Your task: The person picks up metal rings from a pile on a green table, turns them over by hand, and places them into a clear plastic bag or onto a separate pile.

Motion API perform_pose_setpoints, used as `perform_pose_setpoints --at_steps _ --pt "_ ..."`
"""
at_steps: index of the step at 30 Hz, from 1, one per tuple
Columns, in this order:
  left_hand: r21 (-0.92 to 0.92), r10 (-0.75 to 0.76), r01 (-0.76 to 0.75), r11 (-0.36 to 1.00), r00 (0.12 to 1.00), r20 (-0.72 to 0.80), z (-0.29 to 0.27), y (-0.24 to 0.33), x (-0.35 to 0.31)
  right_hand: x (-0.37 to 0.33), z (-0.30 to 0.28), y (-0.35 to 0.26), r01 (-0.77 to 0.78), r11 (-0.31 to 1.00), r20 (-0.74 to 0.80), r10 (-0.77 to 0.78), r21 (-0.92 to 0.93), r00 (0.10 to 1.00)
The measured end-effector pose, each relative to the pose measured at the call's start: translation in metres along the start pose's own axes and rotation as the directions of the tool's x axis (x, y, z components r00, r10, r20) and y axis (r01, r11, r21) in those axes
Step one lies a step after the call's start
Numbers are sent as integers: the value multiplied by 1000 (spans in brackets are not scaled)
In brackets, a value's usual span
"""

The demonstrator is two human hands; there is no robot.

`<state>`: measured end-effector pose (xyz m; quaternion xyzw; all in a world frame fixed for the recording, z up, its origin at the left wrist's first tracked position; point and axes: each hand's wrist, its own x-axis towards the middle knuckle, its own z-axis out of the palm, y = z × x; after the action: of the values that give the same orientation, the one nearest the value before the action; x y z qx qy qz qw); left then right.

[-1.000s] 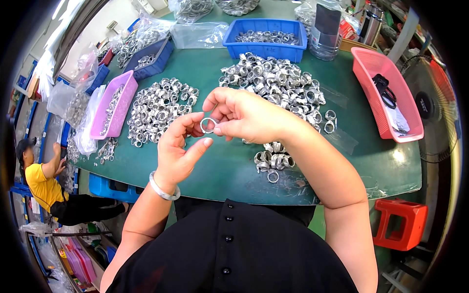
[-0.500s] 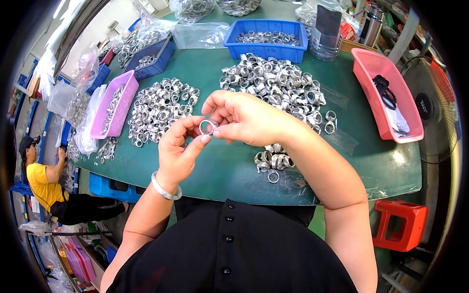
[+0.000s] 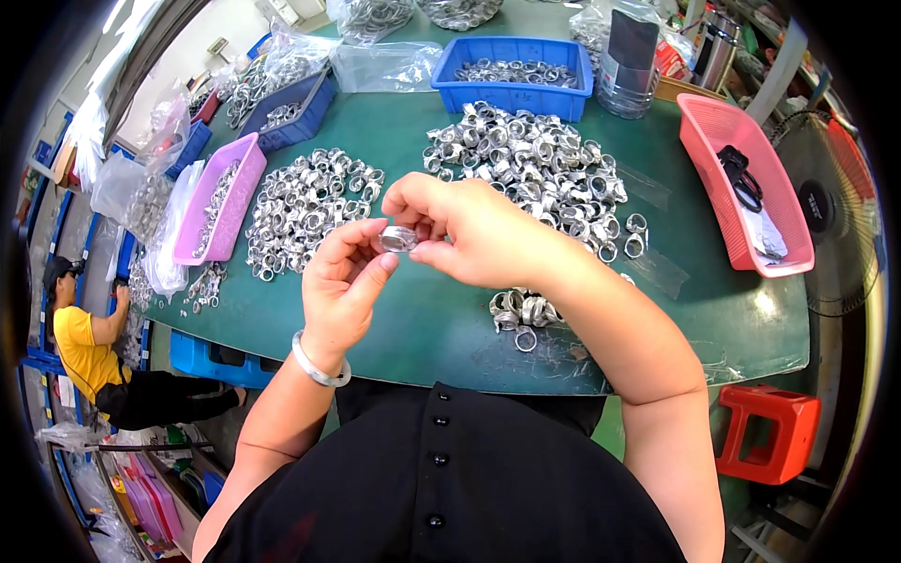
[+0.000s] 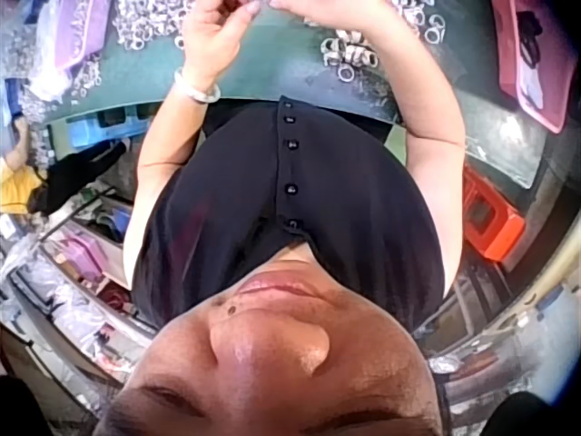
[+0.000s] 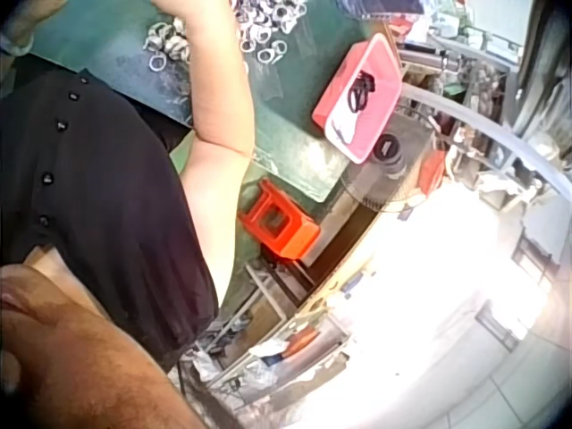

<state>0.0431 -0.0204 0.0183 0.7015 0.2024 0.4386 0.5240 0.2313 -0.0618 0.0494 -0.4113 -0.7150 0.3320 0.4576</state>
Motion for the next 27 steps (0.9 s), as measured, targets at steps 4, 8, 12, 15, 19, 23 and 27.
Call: perform_pose_setpoints --at_steps 4,8,12,15,19,23,27 --pt "-92 16 -15 996 1000 8 0 2 0 0 2 -7 110 981 -10 -113 -161 994" --pt "-71 13 -14 997 1000 -11 0 1 -1 0 4 -7 167 954 -24 -179 -249 984" --pt "-48 30 -31 998 999 -21 -1 1 -2 0 6 -9 180 940 -13 -192 -290 981" --pt "-72 -8 7 997 1000 -19 3 7 -1 2 6 -6 296 889 2 -316 -350 949" --pt "-101 -64 62 993 998 -18 3 9 0 2 9 -1 389 811 43 -413 -438 910" --pt "9 49 -49 999 999 -20 0 6 1 3 7 -4 395 852 28 -412 -344 911" --pt "132 159 -159 978 987 13 -4 4 1 2 5 -5 360 885 -7 -379 -296 925"
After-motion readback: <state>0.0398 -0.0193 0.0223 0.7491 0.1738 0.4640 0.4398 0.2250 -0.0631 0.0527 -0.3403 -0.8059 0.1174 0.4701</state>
